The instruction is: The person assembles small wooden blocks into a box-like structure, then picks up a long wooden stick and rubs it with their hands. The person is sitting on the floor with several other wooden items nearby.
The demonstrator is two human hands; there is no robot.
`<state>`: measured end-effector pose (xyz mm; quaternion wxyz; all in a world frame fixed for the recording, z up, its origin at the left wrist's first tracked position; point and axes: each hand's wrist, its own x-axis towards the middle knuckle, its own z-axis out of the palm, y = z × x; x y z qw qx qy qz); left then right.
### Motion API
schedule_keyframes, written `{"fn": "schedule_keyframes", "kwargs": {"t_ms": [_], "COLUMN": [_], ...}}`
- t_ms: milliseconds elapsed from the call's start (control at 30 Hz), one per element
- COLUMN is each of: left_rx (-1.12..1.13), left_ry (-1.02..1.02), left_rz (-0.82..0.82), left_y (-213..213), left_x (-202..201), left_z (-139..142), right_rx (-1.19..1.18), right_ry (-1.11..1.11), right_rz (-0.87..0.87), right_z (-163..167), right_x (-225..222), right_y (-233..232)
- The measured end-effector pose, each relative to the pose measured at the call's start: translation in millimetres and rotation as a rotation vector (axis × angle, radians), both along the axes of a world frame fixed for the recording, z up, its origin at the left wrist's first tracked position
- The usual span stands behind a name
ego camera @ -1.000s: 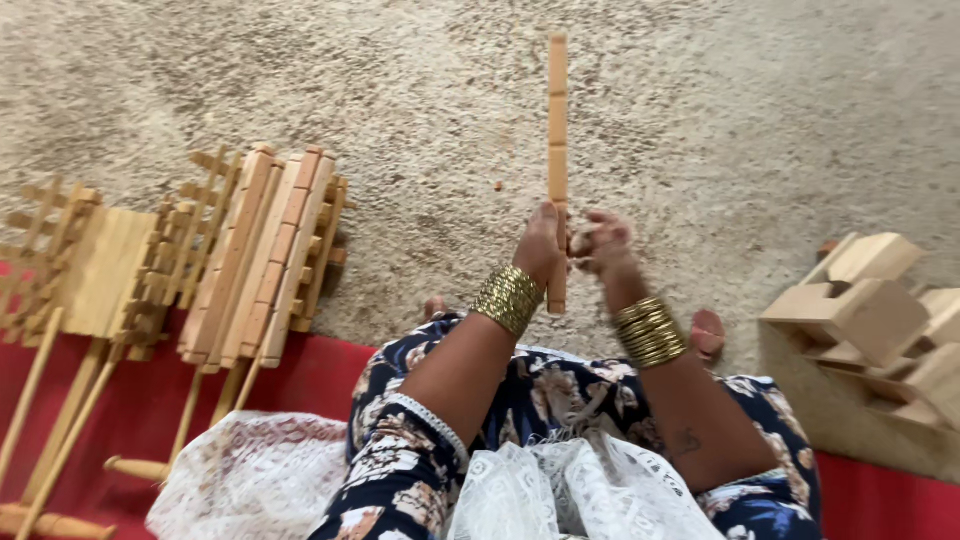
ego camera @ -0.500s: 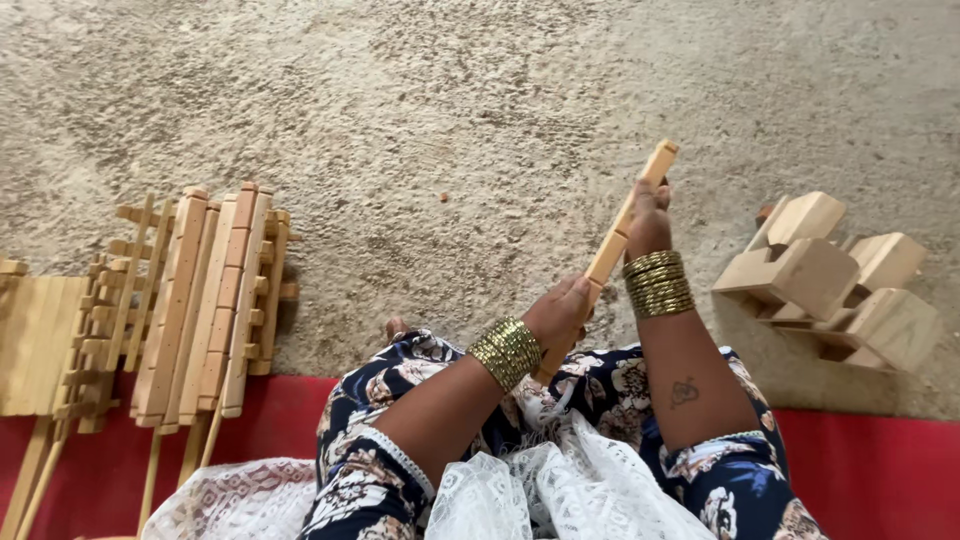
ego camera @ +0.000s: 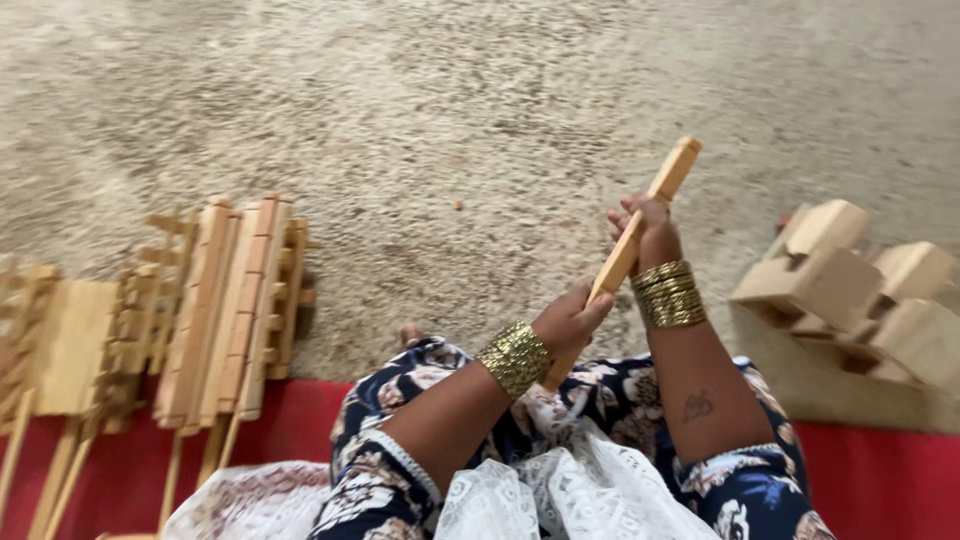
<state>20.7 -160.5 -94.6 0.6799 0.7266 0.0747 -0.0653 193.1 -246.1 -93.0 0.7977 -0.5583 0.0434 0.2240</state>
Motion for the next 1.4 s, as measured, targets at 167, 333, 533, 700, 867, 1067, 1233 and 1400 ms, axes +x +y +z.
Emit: {"fn": "schedule_keyframes", "kwargs": {"t_ms": [167,333,533,700,867,1067,1233,1400], "left_rx": [0.105,0.089,0.002,0.033,0.029,0.046,0.060,0.062], "left_ry": [0.127,-0.072,0.277,0.133,0.247,-0.014,0.178,0.139], "left_rz": [-0.041,0.070,-0.063,-0.272,-0.150,0.033,-0.235,-0.360], "left_y": [4,43,30,1,25,59,20,-6], "left_x": [2,11,-1,-19,-4,4,-11,-29], "left_z": [0,2,23,42,41,22,32,49], "right_rx": [-0.105,-0.153,-0.050,-0.016,-0.028,0.031,-0.010,0.047], "right_ry": [-0.055,-0.148,-0.166,-0.120,-0.106,-0.119,0.025,0.032], "right_rz": [-0.053,0.170,0.024,-0.145,0.016,0.272,-0.133,-0.314], "right_z": [2,-1,2,1,-15,-31,-24,-13], "right_x": [-9,-58,-29,26,-19,-73,8,68], "right_y": [1,45,24,-20,9,54,1,-63]}}
